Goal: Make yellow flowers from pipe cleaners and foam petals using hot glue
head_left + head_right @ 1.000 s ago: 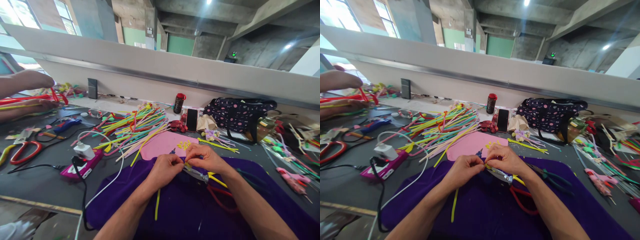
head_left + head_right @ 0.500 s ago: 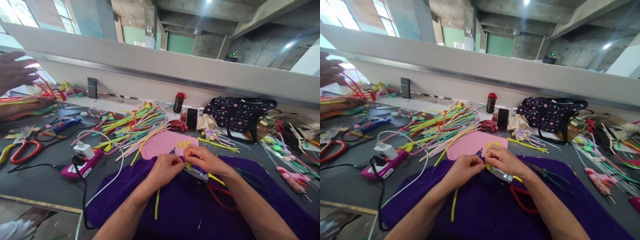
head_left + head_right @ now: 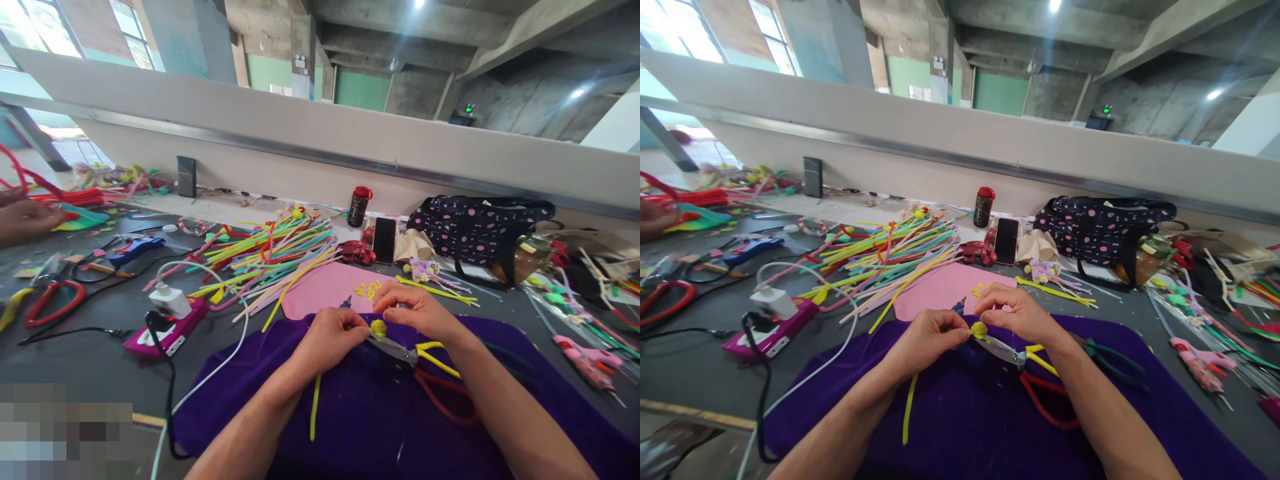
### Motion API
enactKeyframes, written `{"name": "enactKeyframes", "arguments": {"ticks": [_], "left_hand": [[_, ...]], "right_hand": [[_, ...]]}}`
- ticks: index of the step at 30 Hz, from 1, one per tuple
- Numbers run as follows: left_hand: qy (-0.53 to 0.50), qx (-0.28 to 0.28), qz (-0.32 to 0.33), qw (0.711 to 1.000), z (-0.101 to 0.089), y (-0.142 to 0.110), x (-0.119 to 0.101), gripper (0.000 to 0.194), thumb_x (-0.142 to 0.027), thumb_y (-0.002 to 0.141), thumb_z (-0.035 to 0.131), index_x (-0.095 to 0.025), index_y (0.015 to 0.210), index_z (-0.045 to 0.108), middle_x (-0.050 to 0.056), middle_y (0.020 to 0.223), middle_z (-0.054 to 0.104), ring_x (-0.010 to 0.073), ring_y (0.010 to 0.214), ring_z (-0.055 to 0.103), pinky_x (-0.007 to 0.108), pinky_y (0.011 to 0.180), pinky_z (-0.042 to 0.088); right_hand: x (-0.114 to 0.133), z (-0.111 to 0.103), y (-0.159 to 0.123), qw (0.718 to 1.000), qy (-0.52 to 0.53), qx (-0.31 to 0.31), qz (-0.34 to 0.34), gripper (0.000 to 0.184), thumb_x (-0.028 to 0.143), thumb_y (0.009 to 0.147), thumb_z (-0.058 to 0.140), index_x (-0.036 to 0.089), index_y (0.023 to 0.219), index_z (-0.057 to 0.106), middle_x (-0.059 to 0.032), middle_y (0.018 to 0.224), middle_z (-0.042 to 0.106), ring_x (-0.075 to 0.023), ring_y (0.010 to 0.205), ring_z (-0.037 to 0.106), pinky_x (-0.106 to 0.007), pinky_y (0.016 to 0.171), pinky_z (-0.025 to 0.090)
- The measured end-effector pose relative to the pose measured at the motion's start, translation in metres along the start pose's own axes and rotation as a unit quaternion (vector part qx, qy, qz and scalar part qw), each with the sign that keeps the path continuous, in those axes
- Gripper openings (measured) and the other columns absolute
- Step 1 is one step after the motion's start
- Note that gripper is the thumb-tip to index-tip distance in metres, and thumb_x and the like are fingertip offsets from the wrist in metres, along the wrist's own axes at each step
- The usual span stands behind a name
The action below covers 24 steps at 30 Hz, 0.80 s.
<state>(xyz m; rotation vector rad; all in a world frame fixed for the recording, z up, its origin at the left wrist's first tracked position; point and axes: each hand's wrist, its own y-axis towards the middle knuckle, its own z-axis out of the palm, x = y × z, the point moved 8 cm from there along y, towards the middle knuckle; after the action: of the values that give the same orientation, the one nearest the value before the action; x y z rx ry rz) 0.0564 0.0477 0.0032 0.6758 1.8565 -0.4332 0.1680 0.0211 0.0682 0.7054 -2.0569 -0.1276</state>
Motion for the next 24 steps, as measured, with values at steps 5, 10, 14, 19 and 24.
{"name": "enactKeyframes", "arguments": {"ticks": [5,10,14,19,24], "left_hand": [[-0.009,0.003,0.001,1.0,0.001,0.001,0.002,0.021,-0.03,0.071,0.052,-0.014,0.07,0.066,-0.002,0.057,0.054,0.0094,0.052,0.044,0.021,0.048,0.03],[-0.005,-0.001,0.002,1.0,0.0,0.0,0.001,0.019,-0.027,0.07,0.052,-0.014,0.071,0.066,-0.002,0.057,0.054,0.0088,0.052,0.043,0.02,0.049,0.03],[0.002,-0.006,0.003,1.0,-0.001,0.0,-0.001,0.02,-0.027,0.07,0.052,-0.014,0.071,0.067,-0.002,0.057,0.053,0.0087,0.052,0.042,0.02,0.049,0.03],[0.005,-0.004,0.006,1.0,-0.001,0.0,-0.001,0.02,-0.027,0.07,0.051,-0.014,0.07,0.066,-0.002,0.057,0.054,0.009,0.052,0.044,0.02,0.049,0.031],[-0.005,0.011,0.002,1.0,0.001,0.001,0.001,0.021,-0.028,0.07,0.051,-0.013,0.068,0.065,-0.001,0.057,0.056,0.0096,0.051,0.046,0.021,0.048,0.031]], "right_hand": [[-0.003,0.007,-0.001,0.999,-0.018,0.028,0.021,0.005,0.02,0.076,0.063,0.017,0.078,0.066,-0.0038,0.083,0.063,-0.0161,0.08,0.058,-0.03,0.076,0.044],[-0.009,0.009,0.0,0.999,-0.017,0.017,0.031,0.008,0.017,0.077,0.06,0.017,0.07,0.064,-0.0028,0.078,0.063,-0.0156,0.078,0.058,-0.029,0.075,0.044],[-0.013,0.009,0.0,0.998,-0.014,0.007,0.057,0.009,0.017,0.076,0.059,0.017,0.068,0.063,-0.0019,0.076,0.063,-0.0151,0.076,0.057,-0.028,0.074,0.044],[-0.013,0.011,0.0,0.997,-0.011,0.007,0.07,0.011,0.018,0.079,0.055,0.016,0.069,0.06,-0.0021,0.076,0.062,-0.0141,0.073,0.055,-0.027,0.07,0.043],[-0.004,0.012,0.002,0.998,-0.04,0.013,0.038,0.012,0.018,0.08,0.055,0.017,0.07,0.059,-0.0032,0.081,0.062,-0.0151,0.077,0.055,-0.029,0.074,0.042]]}}
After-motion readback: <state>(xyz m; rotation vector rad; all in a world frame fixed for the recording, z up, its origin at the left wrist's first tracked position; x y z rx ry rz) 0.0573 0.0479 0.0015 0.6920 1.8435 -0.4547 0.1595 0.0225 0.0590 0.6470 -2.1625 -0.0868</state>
